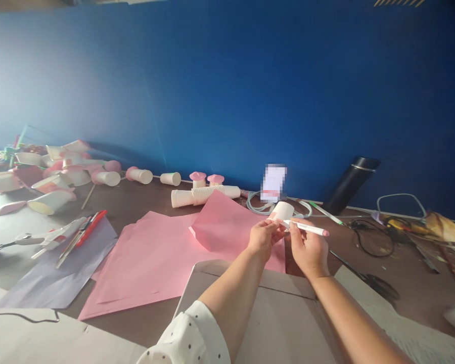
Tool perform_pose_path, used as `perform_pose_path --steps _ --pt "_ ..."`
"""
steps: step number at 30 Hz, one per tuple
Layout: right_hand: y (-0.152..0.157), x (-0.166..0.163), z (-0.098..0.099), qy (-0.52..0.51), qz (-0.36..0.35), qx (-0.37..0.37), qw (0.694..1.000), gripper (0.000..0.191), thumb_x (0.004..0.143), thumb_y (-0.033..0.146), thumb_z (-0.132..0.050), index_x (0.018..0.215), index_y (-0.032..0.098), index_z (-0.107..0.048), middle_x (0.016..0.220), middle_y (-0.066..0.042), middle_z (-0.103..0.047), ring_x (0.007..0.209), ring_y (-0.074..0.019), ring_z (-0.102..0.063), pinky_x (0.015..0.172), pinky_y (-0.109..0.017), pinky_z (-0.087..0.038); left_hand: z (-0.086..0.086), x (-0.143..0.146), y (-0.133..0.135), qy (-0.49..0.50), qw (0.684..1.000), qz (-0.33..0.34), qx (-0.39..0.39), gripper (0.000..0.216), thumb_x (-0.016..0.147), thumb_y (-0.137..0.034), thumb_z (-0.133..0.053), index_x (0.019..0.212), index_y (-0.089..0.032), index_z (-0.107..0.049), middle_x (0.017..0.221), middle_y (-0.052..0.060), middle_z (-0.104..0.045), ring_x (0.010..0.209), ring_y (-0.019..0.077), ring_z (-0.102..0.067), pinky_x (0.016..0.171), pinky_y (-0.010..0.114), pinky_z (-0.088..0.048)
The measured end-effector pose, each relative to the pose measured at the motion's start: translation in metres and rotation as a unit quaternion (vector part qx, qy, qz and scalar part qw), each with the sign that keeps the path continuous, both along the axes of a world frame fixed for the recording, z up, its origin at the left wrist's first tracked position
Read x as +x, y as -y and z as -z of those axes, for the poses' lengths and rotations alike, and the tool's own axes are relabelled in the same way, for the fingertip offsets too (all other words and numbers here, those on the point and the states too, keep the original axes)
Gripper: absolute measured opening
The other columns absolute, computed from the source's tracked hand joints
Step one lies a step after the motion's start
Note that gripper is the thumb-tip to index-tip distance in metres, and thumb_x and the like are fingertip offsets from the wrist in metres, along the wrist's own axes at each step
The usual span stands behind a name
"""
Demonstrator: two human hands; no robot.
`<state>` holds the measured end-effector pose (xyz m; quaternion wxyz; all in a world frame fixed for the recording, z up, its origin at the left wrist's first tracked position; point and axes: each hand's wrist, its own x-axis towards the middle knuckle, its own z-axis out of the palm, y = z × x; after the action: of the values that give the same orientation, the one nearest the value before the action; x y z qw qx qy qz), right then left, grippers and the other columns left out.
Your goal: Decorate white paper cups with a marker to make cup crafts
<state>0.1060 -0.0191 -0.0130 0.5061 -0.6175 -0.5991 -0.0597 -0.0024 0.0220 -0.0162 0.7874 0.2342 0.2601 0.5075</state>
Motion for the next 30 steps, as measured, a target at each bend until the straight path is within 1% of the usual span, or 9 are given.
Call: perform_pose_path --steps 7,14,22,26,30 --pt "-0.0016 0.0024 0.0019 0.009 0.002 0.007 1.000 0.035 0.089 0.044 -0.049 0.098 0.015 -0.065 0.082 -0.011 -0.071 0.065 -0.0186 -0.068 0.062 -0.027 -0.052 -0.0032 -0.0004 0.0009 0.001 1.000 0.002 -0.011 0.017 0.069 -0.017 -0.073 0.067 -0.009 -0.058 0.069 0.006 -0.061 0.064 0.0100 -0.058 0.075 0.027 -0.049" --pt "0.0006 0.0009 -0.0003 -0.002 -0.011 -0.003 1.000 0.035 0.089 0.045 -0.049 0.096 0.015 -0.063 0.073 -0.009 -0.070 0.060 -0.0191 -0.068 0.057 -0.026 -0.051 -0.0002 -0.0001 -0.0007 -0.001 1.000 -0.001 -0.008 0.018 0.069 -0.018 -0.074 0.068 -0.009 -0.059 0.068 0.005 -0.059 0.062 0.0093 -0.057 0.074 0.026 -0.049" --pt "0.0005 0.0014 -0.0001 0.029 -0.004 0.000 1.000 0.034 0.090 0.046 -0.046 0.091 0.017 -0.063 0.069 -0.009 -0.070 0.059 -0.0197 -0.067 0.058 -0.027 -0.051 0.0000 0.0003 -0.0006 0.003 1.000 -0.006 -0.006 0.020 0.067 -0.019 -0.076 0.070 -0.009 -0.060 0.067 0.005 -0.059 0.063 0.0095 -0.057 0.075 0.026 -0.048" --pt "0.0006 0.0017 0.0006 0.030 -0.004 -0.004 1.000 0.032 0.089 0.045 -0.047 0.092 0.017 -0.063 0.065 -0.007 -0.068 0.058 -0.0188 -0.067 0.059 -0.026 -0.050 -0.0007 0.0006 -0.0002 0.001 1.000 -0.010 -0.006 0.020 0.067 -0.019 -0.075 0.067 -0.009 -0.058 0.066 0.004 -0.058 0.062 0.0090 -0.057 0.073 0.025 -0.048" --pt "0.0010 0.0014 0.0008 0.013 -0.013 -0.010 1.000 0.032 0.090 0.044 -0.048 0.096 0.016 -0.063 0.068 -0.007 -0.069 0.058 -0.0183 -0.067 0.059 -0.026 -0.051 -0.0011 0.0005 -0.0003 0.005 1.000 -0.011 -0.005 0.017 0.068 -0.018 -0.074 0.070 -0.009 -0.060 0.067 0.004 -0.058 0.063 0.0090 -0.057 0.073 0.025 -0.048"
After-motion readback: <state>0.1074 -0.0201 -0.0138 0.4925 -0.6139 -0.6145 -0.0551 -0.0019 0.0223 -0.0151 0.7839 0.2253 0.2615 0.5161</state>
